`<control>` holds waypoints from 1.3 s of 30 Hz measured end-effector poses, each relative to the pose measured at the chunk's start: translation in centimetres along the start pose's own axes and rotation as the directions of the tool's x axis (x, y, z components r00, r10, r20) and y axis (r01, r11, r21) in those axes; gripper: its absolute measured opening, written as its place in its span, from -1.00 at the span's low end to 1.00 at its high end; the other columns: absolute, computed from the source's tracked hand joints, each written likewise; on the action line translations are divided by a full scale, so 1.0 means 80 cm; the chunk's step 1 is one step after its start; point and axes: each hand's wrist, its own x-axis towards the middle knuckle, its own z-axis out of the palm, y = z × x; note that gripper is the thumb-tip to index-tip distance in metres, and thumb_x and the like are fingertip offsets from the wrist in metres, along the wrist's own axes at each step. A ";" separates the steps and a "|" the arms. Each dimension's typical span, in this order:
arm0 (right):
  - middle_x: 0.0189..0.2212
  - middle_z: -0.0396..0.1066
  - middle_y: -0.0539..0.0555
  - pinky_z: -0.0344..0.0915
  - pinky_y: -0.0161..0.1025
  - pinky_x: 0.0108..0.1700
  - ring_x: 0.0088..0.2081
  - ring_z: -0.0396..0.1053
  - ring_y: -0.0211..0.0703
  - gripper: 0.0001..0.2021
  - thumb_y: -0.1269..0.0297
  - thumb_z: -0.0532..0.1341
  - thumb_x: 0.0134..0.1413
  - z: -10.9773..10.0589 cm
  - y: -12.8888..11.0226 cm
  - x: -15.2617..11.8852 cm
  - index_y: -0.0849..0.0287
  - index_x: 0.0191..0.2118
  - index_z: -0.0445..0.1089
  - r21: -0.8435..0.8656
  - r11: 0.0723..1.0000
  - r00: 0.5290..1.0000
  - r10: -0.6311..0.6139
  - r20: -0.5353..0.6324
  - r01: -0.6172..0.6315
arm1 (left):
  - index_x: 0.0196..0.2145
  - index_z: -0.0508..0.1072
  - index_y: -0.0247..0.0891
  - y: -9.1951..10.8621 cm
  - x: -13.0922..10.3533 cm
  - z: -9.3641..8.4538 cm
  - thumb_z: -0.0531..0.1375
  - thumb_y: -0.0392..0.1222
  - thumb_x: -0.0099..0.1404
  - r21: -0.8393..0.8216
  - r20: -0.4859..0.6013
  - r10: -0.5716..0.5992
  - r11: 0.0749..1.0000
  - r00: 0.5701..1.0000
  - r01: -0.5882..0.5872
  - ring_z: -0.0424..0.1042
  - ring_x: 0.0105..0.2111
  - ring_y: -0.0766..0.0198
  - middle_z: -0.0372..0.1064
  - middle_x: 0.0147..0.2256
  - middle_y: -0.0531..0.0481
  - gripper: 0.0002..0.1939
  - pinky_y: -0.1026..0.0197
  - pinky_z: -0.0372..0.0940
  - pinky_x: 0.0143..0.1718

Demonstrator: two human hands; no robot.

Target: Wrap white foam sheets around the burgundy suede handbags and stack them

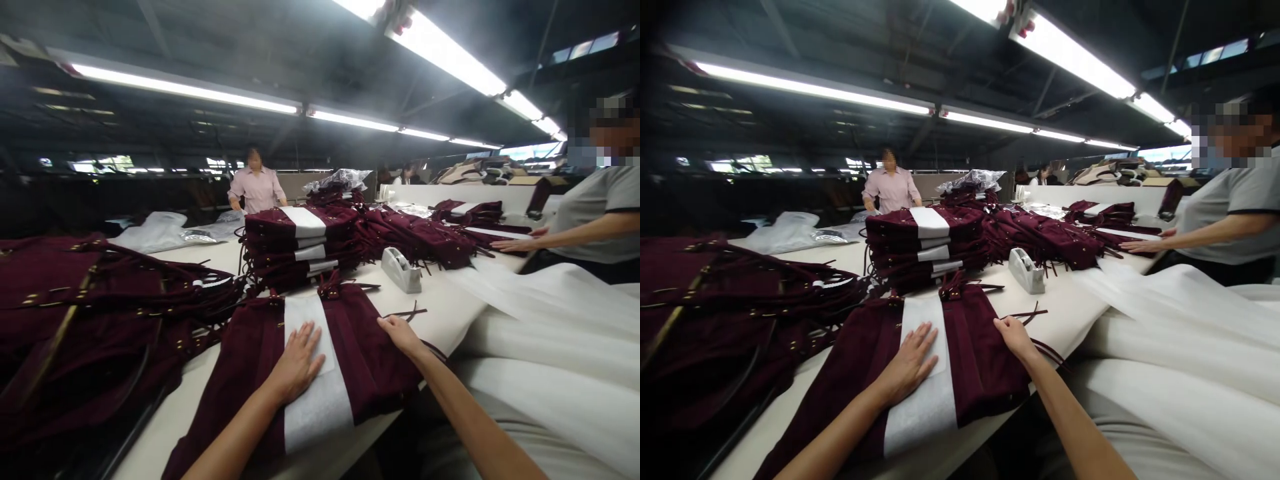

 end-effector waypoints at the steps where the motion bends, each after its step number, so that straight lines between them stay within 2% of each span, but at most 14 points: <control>1: -0.64 0.27 -0.05 0.12 -0.28 -0.45 -0.53 0.27 -0.16 -0.69 0.11 0.14 0.09 0.003 0.003 -0.001 0.12 -0.59 0.20 -0.001 1.000 1.000 0.009 -0.016 -0.009 | 0.34 0.00 -0.29 0.000 0.000 0.000 -0.11 0.07 0.45 -0.003 -0.005 0.004 1.000 1.000 -0.004 -0.28 0.37 0.05 -0.25 0.37 -0.24 -0.38 -0.15 -0.17 0.34; 4: -0.60 0.33 -0.03 0.18 -0.24 -0.40 -0.50 0.32 -0.09 -0.86 0.21 0.17 0.10 0.010 0.004 -0.011 0.16 -0.37 0.34 -0.183 0.982 0.997 0.042 -0.071 -0.054 | 0.34 0.00 -0.28 0.001 -0.001 -0.002 -0.11 0.07 0.45 -0.012 -0.001 0.006 1.000 1.000 -0.006 -0.28 0.37 0.05 -0.25 0.37 -0.24 -0.38 -0.16 -0.18 0.34; 7: -0.35 0.47 0.16 0.29 -0.11 -0.24 -0.29 0.43 0.04 -0.67 0.38 0.11 0.17 0.013 -0.006 -0.023 0.19 0.06 0.32 -0.451 0.888 0.985 -0.146 -0.095 0.088 | 0.34 0.00 -0.30 0.003 -0.001 -0.005 -0.10 0.04 0.44 -0.017 0.026 -0.012 1.000 1.000 0.012 -0.30 0.37 0.05 -0.25 0.37 -0.24 -0.38 -0.15 -0.20 0.34; 9: -0.01 0.41 0.29 0.28 -0.01 0.00 0.01 0.37 0.10 -0.49 0.53 0.03 0.15 0.013 -0.013 -0.026 0.17 0.22 0.23 -0.568 0.764 0.917 -0.396 -0.038 0.306 | 0.35 0.00 -0.30 0.004 -0.001 -0.006 -0.10 0.04 0.44 -0.021 0.038 -0.021 1.000 0.999 0.022 -0.30 0.37 0.05 -0.26 0.37 -0.24 -0.38 -0.15 -0.21 0.34; 11: 0.24 0.18 0.27 0.12 0.04 0.22 0.25 0.13 0.07 -0.40 0.64 -0.04 0.09 0.014 -0.015 -0.025 0.19 0.26 0.20 -0.603 0.606 0.800 -0.593 0.093 0.519 | 0.34 0.00 -0.29 0.003 0.000 -0.005 -0.09 0.05 0.44 -0.023 0.031 -0.022 0.999 0.999 0.023 -0.29 0.37 0.04 -0.25 0.37 -0.23 -0.38 -0.14 -0.20 0.34; 14: 0.32 0.03 0.23 0.02 0.00 0.32 0.34 -0.04 -0.03 -0.42 0.61 -0.08 0.13 0.019 -0.006 -0.017 0.28 0.27 0.19 -0.524 0.501 0.692 -0.670 0.270 0.689 | 0.34 0.01 -0.28 0.000 0.000 -0.001 -0.09 0.06 0.44 -0.017 0.001 -0.010 1.000 1.000 0.010 -0.29 0.37 0.04 -0.24 0.37 -0.22 -0.38 -0.14 -0.19 0.34; 17: 0.32 0.02 0.25 0.03 0.00 0.32 0.34 -0.05 -0.04 -0.51 0.32 -0.06 0.32 0.024 0.007 -0.011 0.31 0.31 0.13 -0.433 0.596 0.735 -0.583 0.345 0.676 | 0.34 0.00 -0.26 -0.003 0.000 0.003 -0.11 0.07 0.45 -0.011 -0.018 0.015 1.000 1.000 -0.015 -0.29 0.37 0.05 -0.25 0.37 -0.22 -0.38 -0.15 -0.18 0.34; 20: 0.36 -0.10 0.23 -0.06 0.02 0.35 0.37 -0.18 -0.04 -0.41 0.04 -0.09 0.36 0.019 0.009 -0.011 0.31 0.35 0.03 -0.387 0.698 0.790 -0.450 0.415 0.602 | 0.35 0.00 -0.27 -0.006 0.001 0.007 -0.12 0.07 0.45 0.005 -0.018 0.030 1.000 0.999 -0.030 -0.28 0.37 0.04 -0.26 0.37 -0.22 -0.38 -0.16 -0.16 0.33; 26: 0.37 -0.22 0.25 -0.23 0.11 0.35 0.39 -0.29 0.01 -0.32 -0.06 -0.16 0.35 -0.006 -0.035 -0.011 0.35 0.37 -0.06 -0.401 0.745 0.783 -0.254 0.567 0.533 | 0.35 0.00 -0.20 -0.015 0.005 0.014 -0.09 0.14 0.42 0.047 -0.024 0.065 0.997 0.998 -0.063 -0.26 0.36 -0.03 -0.28 0.37 -0.23 -0.35 -0.21 -0.15 0.31; 30: 0.37 -0.24 0.26 -0.34 0.14 0.36 0.39 -0.33 0.01 -0.32 -0.07 -0.14 0.36 -0.002 -0.052 -0.023 0.36 0.37 -0.06 -0.447 0.720 0.822 -0.311 0.477 0.531 | 0.35 -0.01 -0.08 -0.020 0.005 0.017 -0.06 0.19 0.41 0.060 -0.035 0.106 0.993 0.994 -0.104 -0.25 0.36 -0.07 -0.30 0.38 -0.20 -0.35 -0.24 -0.12 0.30; 32: 0.37 -0.22 0.26 -0.31 0.14 0.36 0.39 -0.32 0.01 -0.33 -0.05 -0.10 0.35 0.002 -0.049 -0.028 0.36 0.36 -0.03 -0.415 0.724 0.804 -0.330 0.494 0.551 | 0.35 -0.01 -0.06 -0.022 0.004 0.017 -0.04 0.20 0.40 0.072 -0.042 0.117 0.991 0.992 -0.114 -0.24 0.36 -0.08 -0.31 0.38 -0.20 -0.35 -0.25 -0.11 0.29; 36: 0.24 0.19 0.19 0.04 0.01 0.29 0.29 0.09 0.01 -0.48 0.01 0.03 0.31 -0.023 -0.041 0.003 0.21 0.22 0.29 -0.169 0.807 0.718 -0.382 0.582 0.566 | 0.35 -0.06 -0.02 -0.026 0.003 0.020 -0.02 0.19 0.39 0.095 -0.059 0.126 0.988 0.990 -0.120 -0.21 0.35 -0.10 -0.36 0.38 -0.16 -0.33 -0.27 -0.07 0.28; 37: 0.16 0.31 0.14 0.14 -0.08 0.24 0.22 0.22 -0.03 -0.54 0.03 0.08 0.29 -0.038 -0.039 0.022 0.16 0.16 0.37 -0.115 0.828 0.741 -0.417 0.527 0.548 | 0.36 -0.07 -0.01 -0.026 0.002 0.020 0.00 0.18 0.39 0.100 -0.069 0.131 0.987 0.989 -0.124 -0.20 0.35 -0.11 -0.37 0.38 -0.14 -0.33 -0.27 -0.06 0.28; 39: 0.01 0.47 0.09 0.24 -0.20 0.15 0.07 0.38 -0.09 -0.66 0.10 0.16 0.23 -0.074 -0.035 0.074 0.11 0.02 0.49 -0.112 0.877 0.863 -0.424 0.273 0.467 | 0.36 -0.09 0.01 -0.028 0.002 0.020 0.02 0.17 0.38 0.112 -0.087 0.151 0.984 0.985 -0.141 -0.17 0.34 -0.13 -0.37 0.38 -0.12 -0.32 -0.28 -0.03 0.27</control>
